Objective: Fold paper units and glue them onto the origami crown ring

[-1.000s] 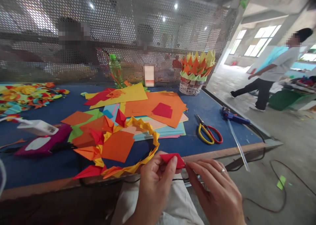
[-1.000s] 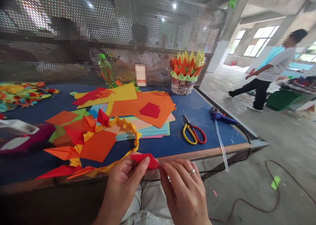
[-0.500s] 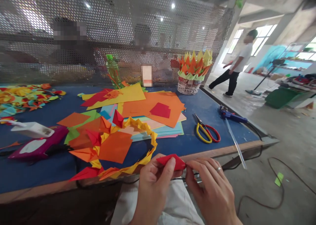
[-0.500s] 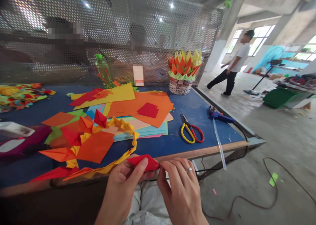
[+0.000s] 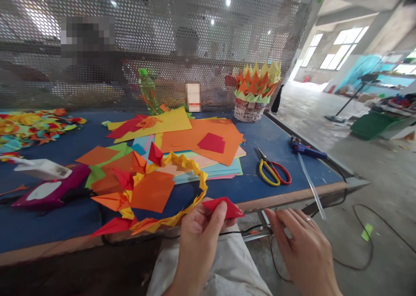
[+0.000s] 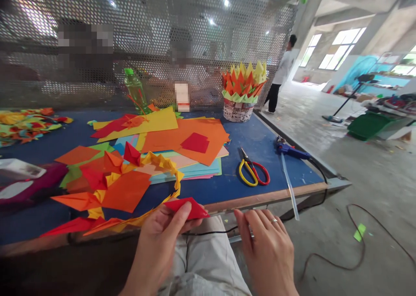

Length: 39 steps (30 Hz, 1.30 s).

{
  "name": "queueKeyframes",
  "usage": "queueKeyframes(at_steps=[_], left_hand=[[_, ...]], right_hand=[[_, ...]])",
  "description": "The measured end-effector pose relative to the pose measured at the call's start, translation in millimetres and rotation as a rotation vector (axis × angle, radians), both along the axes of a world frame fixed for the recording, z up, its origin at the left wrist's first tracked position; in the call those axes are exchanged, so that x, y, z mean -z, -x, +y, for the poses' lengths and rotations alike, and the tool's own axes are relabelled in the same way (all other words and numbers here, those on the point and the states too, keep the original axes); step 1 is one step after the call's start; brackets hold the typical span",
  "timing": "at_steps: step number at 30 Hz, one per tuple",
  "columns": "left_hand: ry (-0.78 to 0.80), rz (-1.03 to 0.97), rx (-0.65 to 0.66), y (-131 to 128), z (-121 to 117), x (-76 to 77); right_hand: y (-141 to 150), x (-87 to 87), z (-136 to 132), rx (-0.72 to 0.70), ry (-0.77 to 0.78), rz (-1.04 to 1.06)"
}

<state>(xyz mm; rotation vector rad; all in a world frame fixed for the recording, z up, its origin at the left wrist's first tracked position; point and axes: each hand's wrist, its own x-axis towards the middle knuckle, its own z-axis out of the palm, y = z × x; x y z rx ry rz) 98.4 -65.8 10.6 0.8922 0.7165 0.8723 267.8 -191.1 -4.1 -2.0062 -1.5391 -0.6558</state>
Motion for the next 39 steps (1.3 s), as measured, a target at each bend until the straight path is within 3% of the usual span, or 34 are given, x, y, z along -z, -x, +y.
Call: queueKeyframes(at_steps=[3,8,17,28,39], left_hand=[[-0.059,0.028,0.0,-2,0,2.5],[-0.154,0.106,-0.01,-5,-3,3.4],[-0.17,0.095,-0.089,-9,-13,-7.7],[-0.419,0.172,-0.072,-6,-8,9.7],[-0.446,0.224,-0.116,-5,-11,9.1]], right_hand=[[7,-9.8,3,-0.018,-0.026,-0.02],[31,-26.6,13,-0.253,-0.121,0.009],[41,-24.4,28,-0.196,-0.159,0.015],[47,-23.4,33,-0.177,-0.231,0.054],[46,-25.7,36,-0.207,-0.15,-0.018]])
